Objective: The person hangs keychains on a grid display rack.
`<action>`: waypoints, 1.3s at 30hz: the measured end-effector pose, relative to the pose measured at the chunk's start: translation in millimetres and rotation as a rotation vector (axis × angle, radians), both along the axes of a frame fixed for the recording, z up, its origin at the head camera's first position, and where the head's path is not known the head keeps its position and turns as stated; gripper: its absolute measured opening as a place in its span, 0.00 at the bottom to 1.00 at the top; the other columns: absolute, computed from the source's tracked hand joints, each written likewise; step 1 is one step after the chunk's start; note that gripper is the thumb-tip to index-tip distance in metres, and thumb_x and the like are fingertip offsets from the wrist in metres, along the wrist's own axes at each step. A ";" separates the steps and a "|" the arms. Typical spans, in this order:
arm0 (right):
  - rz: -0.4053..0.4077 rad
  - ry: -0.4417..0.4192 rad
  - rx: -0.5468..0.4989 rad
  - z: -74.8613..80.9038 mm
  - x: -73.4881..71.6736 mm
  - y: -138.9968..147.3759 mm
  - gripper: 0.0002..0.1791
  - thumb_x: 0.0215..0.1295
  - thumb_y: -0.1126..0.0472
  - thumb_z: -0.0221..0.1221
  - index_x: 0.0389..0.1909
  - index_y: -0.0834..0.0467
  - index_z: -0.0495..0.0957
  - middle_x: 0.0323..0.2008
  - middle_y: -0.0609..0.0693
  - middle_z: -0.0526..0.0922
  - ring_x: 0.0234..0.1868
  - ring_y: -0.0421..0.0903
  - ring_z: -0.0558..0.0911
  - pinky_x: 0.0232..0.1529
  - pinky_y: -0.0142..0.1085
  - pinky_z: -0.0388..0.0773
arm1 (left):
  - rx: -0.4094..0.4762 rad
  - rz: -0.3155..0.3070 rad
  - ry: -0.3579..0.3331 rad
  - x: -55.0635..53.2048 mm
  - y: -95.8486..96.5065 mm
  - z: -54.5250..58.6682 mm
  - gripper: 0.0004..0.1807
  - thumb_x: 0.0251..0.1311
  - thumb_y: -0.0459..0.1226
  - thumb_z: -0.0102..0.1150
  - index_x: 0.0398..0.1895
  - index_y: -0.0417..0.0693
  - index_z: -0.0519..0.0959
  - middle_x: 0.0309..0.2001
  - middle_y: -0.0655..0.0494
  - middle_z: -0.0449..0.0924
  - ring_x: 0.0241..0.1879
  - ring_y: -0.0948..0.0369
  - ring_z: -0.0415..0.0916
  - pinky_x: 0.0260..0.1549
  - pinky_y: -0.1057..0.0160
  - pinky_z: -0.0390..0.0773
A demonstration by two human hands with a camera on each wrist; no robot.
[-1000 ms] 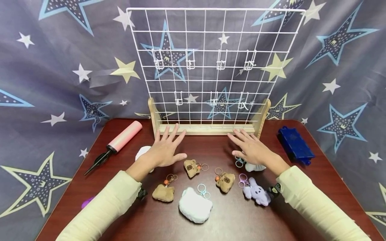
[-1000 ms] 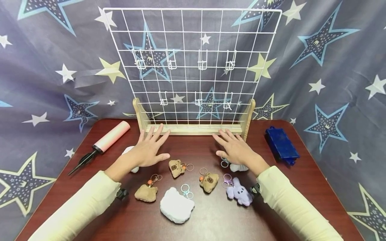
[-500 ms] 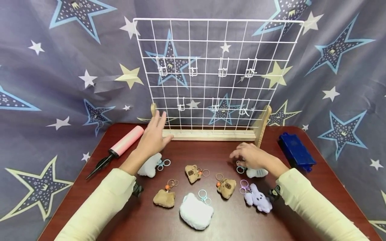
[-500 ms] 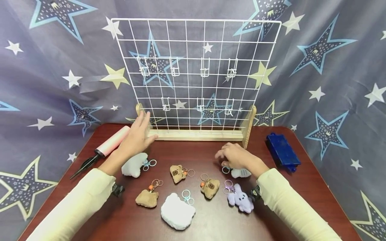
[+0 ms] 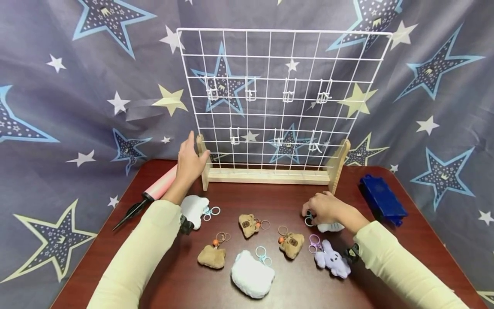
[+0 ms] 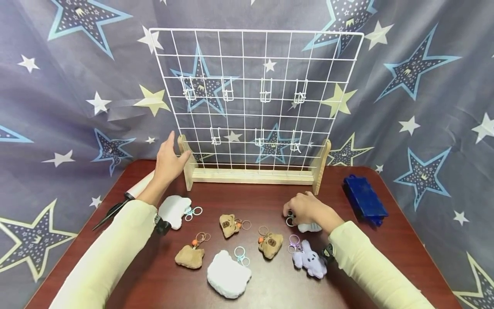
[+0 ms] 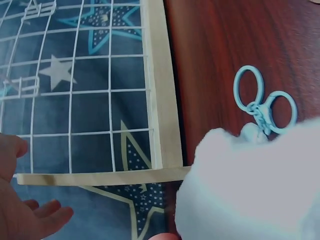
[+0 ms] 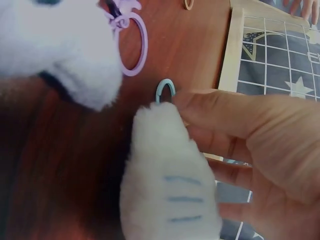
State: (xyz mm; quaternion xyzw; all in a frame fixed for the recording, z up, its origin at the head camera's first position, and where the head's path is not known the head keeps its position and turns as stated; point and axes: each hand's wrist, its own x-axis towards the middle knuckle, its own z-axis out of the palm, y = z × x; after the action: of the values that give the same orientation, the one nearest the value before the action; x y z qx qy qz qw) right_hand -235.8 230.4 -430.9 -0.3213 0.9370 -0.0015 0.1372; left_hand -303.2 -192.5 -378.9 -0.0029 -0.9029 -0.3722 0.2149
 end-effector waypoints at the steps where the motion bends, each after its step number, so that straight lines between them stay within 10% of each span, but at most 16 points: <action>1: -0.005 -0.002 0.003 -1.7 0.8 -0.1 0.17 0.52 0.58 0.73 0.43 0.40 0.86 0.27 0.36 0.79 0.45 0.47 0.77 0.58 0.63 0.68 | 0.013 0.010 -0.006 -2.7 -0.3 -0.9 0.44 0.64 0.41 0.62 0.81 0.45 0.54 0.70 0.31 0.67 0.70 0.38 0.65 0.71 0.42 0.65; 17: 0.024 0.064 -0.039 -18.4 0.4 3.3 0.15 0.49 0.63 0.74 0.35 0.43 0.82 0.22 0.34 0.79 0.31 0.39 0.77 0.43 0.50 0.75 | 0.128 0.071 0.091 -22.4 -1.1 -6.9 0.24 0.65 0.34 0.60 0.65 0.50 0.78 0.54 0.42 0.86 0.51 0.45 0.84 0.58 0.47 0.77; 39: 0.105 0.106 -0.185 -19.0 -4.9 16.5 0.17 0.46 0.65 0.72 0.25 0.45 0.73 0.21 0.36 0.75 0.27 0.35 0.72 0.29 0.32 0.65 | 0.092 0.009 0.115 -26.2 -8.2 -8.1 0.24 0.64 0.30 0.62 0.64 0.46 0.78 0.51 0.40 0.86 0.47 0.45 0.86 0.54 0.48 0.81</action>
State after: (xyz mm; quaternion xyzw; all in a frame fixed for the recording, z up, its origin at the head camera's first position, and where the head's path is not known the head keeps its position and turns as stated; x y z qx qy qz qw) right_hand -240.7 246.9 -449.8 -0.3807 0.9207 -0.0641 0.0573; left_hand -329.4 -200.7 -387.0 -0.0107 -0.8710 -0.4115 0.2681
